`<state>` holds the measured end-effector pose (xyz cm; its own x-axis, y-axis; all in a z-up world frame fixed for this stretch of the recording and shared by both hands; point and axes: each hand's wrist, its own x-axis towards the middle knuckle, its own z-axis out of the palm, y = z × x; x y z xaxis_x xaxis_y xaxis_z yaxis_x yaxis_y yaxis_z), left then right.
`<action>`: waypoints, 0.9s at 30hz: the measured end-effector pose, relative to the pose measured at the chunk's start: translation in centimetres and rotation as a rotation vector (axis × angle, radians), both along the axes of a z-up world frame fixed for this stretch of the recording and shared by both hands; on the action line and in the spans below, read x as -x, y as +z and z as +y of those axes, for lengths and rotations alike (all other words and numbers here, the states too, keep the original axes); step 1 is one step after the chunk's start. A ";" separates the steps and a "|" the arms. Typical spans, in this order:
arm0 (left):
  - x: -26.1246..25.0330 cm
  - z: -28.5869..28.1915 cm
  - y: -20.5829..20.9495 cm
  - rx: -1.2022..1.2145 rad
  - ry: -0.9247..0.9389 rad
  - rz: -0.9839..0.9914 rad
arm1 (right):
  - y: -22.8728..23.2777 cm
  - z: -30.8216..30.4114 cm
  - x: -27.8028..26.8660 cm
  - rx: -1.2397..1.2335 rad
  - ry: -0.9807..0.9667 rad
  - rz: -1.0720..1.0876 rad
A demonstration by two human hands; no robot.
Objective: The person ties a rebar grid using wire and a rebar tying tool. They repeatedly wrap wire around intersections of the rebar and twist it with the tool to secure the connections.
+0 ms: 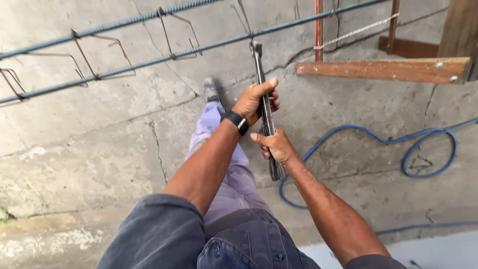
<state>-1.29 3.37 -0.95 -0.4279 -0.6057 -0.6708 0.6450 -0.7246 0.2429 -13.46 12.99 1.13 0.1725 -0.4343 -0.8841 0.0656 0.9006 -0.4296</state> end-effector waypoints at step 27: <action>5.5 -1.5 3.4 -0.271 0.301 -0.679 | 10.0 -3.9 2.3 0.743 0.747 1.101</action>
